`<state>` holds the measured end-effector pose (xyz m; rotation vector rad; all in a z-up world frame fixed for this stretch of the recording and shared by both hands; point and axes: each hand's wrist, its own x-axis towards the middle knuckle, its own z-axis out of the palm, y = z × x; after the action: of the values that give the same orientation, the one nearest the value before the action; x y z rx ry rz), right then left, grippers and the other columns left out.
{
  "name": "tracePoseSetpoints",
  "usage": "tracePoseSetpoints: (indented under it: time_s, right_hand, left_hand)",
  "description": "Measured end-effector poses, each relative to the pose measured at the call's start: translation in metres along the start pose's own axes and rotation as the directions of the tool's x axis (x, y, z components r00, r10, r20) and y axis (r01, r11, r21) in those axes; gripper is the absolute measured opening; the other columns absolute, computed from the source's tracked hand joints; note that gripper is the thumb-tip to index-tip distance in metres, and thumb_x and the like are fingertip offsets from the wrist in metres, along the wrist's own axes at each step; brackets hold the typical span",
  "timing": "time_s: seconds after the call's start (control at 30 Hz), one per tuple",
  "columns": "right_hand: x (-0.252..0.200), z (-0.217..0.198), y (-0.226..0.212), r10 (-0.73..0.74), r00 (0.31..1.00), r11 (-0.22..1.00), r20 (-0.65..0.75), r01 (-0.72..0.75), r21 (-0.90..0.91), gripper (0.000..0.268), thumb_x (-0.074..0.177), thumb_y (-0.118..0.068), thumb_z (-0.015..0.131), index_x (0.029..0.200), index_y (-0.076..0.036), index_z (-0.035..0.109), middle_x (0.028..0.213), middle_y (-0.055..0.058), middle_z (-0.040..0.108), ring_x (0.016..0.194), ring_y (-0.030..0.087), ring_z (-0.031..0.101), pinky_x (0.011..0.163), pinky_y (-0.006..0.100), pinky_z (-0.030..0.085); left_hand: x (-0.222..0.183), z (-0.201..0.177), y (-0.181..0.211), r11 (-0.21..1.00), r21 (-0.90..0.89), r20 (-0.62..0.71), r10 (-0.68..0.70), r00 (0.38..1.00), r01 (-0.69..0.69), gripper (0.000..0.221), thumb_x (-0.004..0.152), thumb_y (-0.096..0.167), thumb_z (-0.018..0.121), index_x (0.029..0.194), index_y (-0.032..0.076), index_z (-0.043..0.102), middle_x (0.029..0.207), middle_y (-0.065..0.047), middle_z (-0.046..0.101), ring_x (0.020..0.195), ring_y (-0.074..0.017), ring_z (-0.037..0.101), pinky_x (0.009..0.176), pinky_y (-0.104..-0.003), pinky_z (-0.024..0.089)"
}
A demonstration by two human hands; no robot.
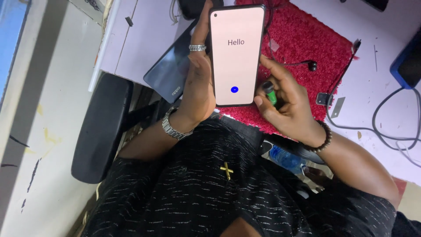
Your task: Testing and repairing a mobile phone by navigating the setup menu and adjusting internal components with a tool.
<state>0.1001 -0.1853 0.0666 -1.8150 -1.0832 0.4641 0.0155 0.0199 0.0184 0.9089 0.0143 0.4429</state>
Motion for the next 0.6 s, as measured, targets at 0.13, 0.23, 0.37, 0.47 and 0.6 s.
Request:
tracePoseSetpoints:
  time_s: [0.13,0.23,0.37,0.47,0.6]
  right_hand:
    - [-0.002,0.002,0.004,0.022,1.0,0.996,-0.01,-0.021,0.092,0.068,0.109,-0.003,0.065,0.169,0.0,0.033,0.098,0.005,0.066,0.074,0.006,0.054,0.069,0.019,0.045]
    - [-0.004,0.003,0.008,-0.002,1.0,0.991,-0.018,0.004,0.135,0.066,0.11,-0.001,0.063,0.168,0.002,0.033,0.095,0.005,0.064,0.073,0.006,0.053,0.066,0.017,0.042]
    - [-0.004,0.003,0.007,0.013,1.0,0.992,-0.016,-0.011,0.128,0.067,0.109,-0.003,0.063,0.168,0.002,0.032,0.095,0.005,0.061,0.082,0.008,0.057,0.073,0.018,0.047]
    - [-0.004,0.003,0.009,0.009,1.0,0.991,-0.021,-0.006,0.136,0.068,0.109,0.0,0.064,0.168,0.001,0.032,0.094,0.004,0.059,0.083,0.009,0.058,0.076,0.019,0.048]
    - [-0.005,0.004,0.01,-0.002,1.0,0.987,-0.03,0.007,0.16,0.066,0.109,-0.002,0.064,0.167,0.0,0.032,0.095,0.004,0.057,0.083,0.008,0.057,0.073,0.019,0.045]
  left_hand:
    - [0.002,0.0,-0.003,0.992,-0.127,0.004,0.003,1.0,-0.002,0.093,0.106,0.072,0.049,0.18,0.026,0.017,0.189,-0.004,0.034,0.177,-0.0265,0.043,0.148,-0.054,0.049]
    - [0.005,0.007,0.005,0.962,-0.259,-0.054,-0.105,0.993,0.088,0.112,0.089,0.071,0.061,0.18,0.024,0.015,0.184,-0.009,0.041,0.17,-0.0296,0.049,0.139,-0.054,0.054]
    - [0.007,0.011,0.012,0.949,-0.288,-0.053,-0.145,0.988,0.124,0.117,0.084,0.07,0.059,0.18,0.023,0.012,0.187,-0.007,0.034,0.173,-0.0294,0.045,0.141,-0.053,0.053]
    - [0.005,0.01,0.011,0.95,-0.281,-0.05,-0.157,0.986,0.136,0.116,0.085,0.071,0.06,0.18,0.026,0.012,0.184,-0.009,0.04,0.166,-0.0304,0.053,0.134,-0.054,0.059]
    - [0.005,0.008,0.008,0.95,-0.285,-0.04,-0.146,0.989,0.129,0.116,0.085,0.07,0.062,0.18,0.024,0.013,0.185,-0.009,0.038,0.168,-0.0302,0.052,0.138,-0.054,0.056]
